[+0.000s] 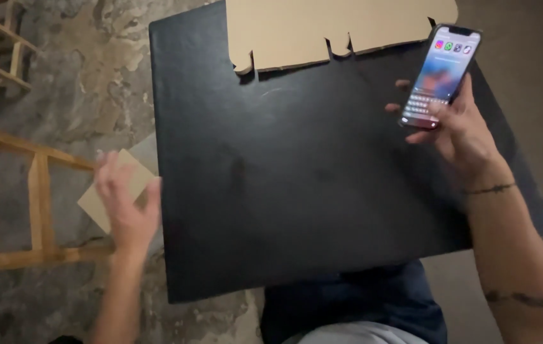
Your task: The person assembles flat cardboard box blanks into rectangular boxes by folding and tucking the flaps. They complete several boxes and stack them on a nearby stool. A smartphone is briefly used and placed on the table.
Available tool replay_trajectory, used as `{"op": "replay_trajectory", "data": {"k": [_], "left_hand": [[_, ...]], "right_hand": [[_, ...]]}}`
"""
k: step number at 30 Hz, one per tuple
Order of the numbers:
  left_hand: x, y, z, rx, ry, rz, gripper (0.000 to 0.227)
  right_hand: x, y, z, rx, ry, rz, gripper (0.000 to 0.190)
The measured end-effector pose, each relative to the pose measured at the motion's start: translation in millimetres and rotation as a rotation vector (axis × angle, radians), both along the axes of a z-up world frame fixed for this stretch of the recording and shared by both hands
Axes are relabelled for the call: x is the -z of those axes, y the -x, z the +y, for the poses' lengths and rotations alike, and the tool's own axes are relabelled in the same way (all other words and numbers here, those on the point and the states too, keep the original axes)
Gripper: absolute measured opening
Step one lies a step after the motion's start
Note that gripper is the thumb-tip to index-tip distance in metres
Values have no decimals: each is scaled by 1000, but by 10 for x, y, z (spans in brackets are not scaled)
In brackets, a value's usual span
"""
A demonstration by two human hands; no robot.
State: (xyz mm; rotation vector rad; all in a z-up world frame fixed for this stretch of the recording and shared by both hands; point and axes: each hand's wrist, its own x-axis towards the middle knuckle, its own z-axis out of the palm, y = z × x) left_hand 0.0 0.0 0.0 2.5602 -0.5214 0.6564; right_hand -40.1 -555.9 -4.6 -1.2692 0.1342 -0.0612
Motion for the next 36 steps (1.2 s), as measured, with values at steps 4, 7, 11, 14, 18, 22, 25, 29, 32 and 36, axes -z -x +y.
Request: {"op": "replay_trajectory", "data": {"k": [4, 7, 11, 14, 18, 22, 25, 29, 32, 36], "left_hand": [[-165, 80, -753, 218, -69, -79, 42], [-49, 19, -1308, 395, 37, -56, 48], [184, -154, -2123, 564, 320, 385, 67], [382, -373, -2645, 661, 594, 668, 78], [518, -538, -2976, 694, 801, 843, 86], [524, -504, -2959, 696, 730, 912, 84], [535, -498, -2961, 713, 736, 872, 83], [477, -531, -2940, 728, 750, 926, 82], [516, -524, -2916, 715, 724, 933, 83], [373, -548, -2908, 705, 732, 933, 82]], "right_hand": [[-245, -303, 187, 132, 86, 70, 48], [229, -567, 72, 128, -199, 4, 108], [420, -594, 302, -2, -211, -50, 98], [590, -561, 409, -93, -141, -95, 104], [601, -440, 452, -202, 24, -43, 92], [392, -344, 585, -207, 92, -162, 60], [175, -328, 613, -240, 108, -61, 62], [641, -439, 461, -242, -90, -69, 59], [713, -413, 443, -248, -143, -74, 53], [675, -442, 433, -254, -146, -87, 53]]}}
